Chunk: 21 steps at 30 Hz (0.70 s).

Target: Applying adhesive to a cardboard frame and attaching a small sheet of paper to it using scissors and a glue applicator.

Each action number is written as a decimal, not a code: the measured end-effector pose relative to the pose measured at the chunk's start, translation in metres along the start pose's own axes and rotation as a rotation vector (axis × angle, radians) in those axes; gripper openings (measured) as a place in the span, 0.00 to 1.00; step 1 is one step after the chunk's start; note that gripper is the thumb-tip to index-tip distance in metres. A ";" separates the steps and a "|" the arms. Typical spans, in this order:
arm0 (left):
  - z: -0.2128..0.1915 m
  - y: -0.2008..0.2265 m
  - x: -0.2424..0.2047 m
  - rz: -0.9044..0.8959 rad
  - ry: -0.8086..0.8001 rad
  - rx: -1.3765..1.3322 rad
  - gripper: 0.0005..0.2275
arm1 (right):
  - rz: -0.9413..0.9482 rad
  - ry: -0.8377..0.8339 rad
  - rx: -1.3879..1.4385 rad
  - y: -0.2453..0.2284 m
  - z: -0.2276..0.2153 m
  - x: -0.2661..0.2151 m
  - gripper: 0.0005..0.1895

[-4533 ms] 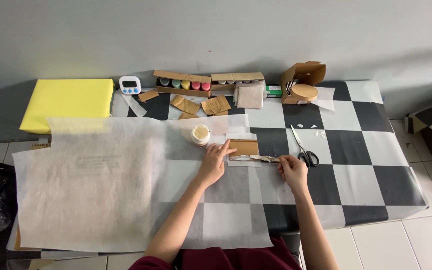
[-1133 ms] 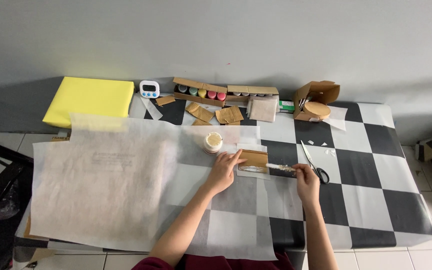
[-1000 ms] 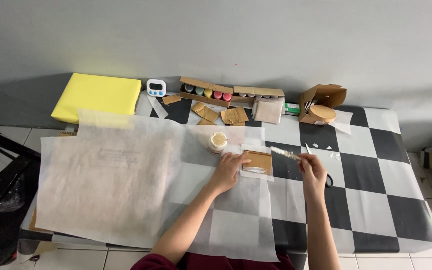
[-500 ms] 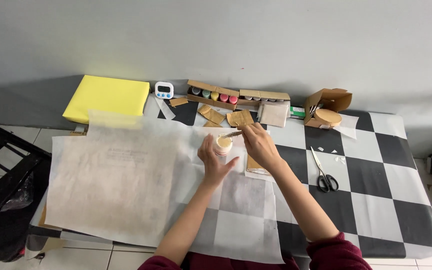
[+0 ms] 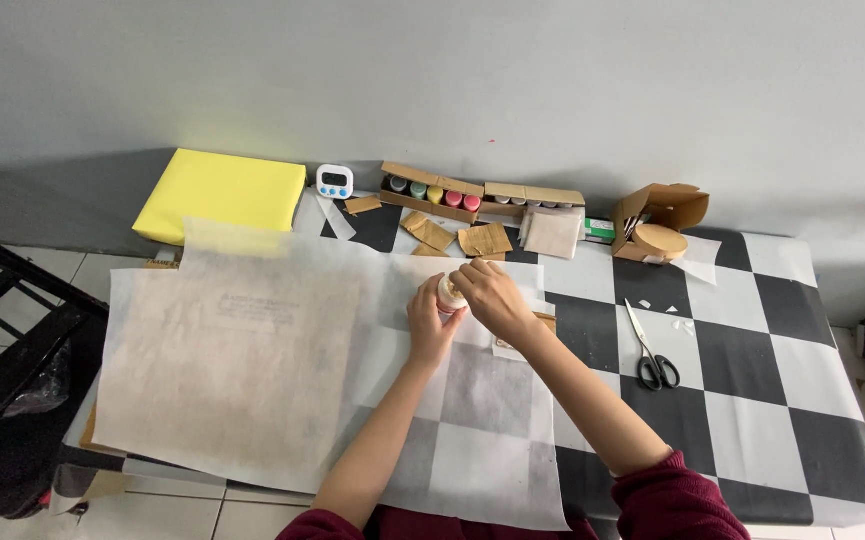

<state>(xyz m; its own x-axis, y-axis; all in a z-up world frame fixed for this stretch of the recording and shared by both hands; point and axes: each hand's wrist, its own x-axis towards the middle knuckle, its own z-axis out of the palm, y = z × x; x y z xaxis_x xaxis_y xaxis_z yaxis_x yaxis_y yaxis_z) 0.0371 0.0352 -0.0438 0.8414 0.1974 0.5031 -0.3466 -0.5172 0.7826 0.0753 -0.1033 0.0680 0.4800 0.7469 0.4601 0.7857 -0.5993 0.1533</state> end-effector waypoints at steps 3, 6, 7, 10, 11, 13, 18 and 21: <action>-0.002 0.004 0.001 -0.047 -0.013 -0.030 0.29 | 0.041 -0.056 0.080 -0.002 -0.002 0.000 0.08; -0.003 0.005 0.002 -0.028 -0.010 -0.003 0.30 | 0.082 -0.077 0.162 0.003 -0.005 -0.003 0.08; -0.002 0.003 0.003 -0.026 -0.011 -0.004 0.30 | 0.084 -0.076 0.160 0.005 -0.005 -0.004 0.08; 0.000 0.002 0.000 -0.021 -0.002 -0.007 0.30 | 0.149 -0.031 0.169 0.008 -0.013 -0.007 0.08; -0.001 0.003 0.000 -0.025 0.002 -0.014 0.30 | 0.164 0.023 0.167 0.006 -0.023 -0.005 0.08; -0.002 0.004 0.001 -0.028 0.008 -0.021 0.30 | 0.178 0.078 0.165 0.005 -0.044 -0.001 0.08; -0.002 0.005 0.001 -0.018 0.017 0.006 0.32 | 0.279 0.195 0.226 0.008 -0.078 0.001 0.08; -0.003 0.007 0.000 -0.014 0.022 0.007 0.32 | 0.366 0.250 0.335 0.015 -0.074 -0.008 0.08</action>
<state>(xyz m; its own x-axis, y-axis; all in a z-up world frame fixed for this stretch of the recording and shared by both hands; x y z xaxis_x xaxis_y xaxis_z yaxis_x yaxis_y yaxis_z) 0.0336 0.0339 -0.0376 0.8371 0.2227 0.4997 -0.3317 -0.5197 0.7873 0.0548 -0.1397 0.1319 0.6698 0.3913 0.6311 0.6858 -0.6518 -0.3237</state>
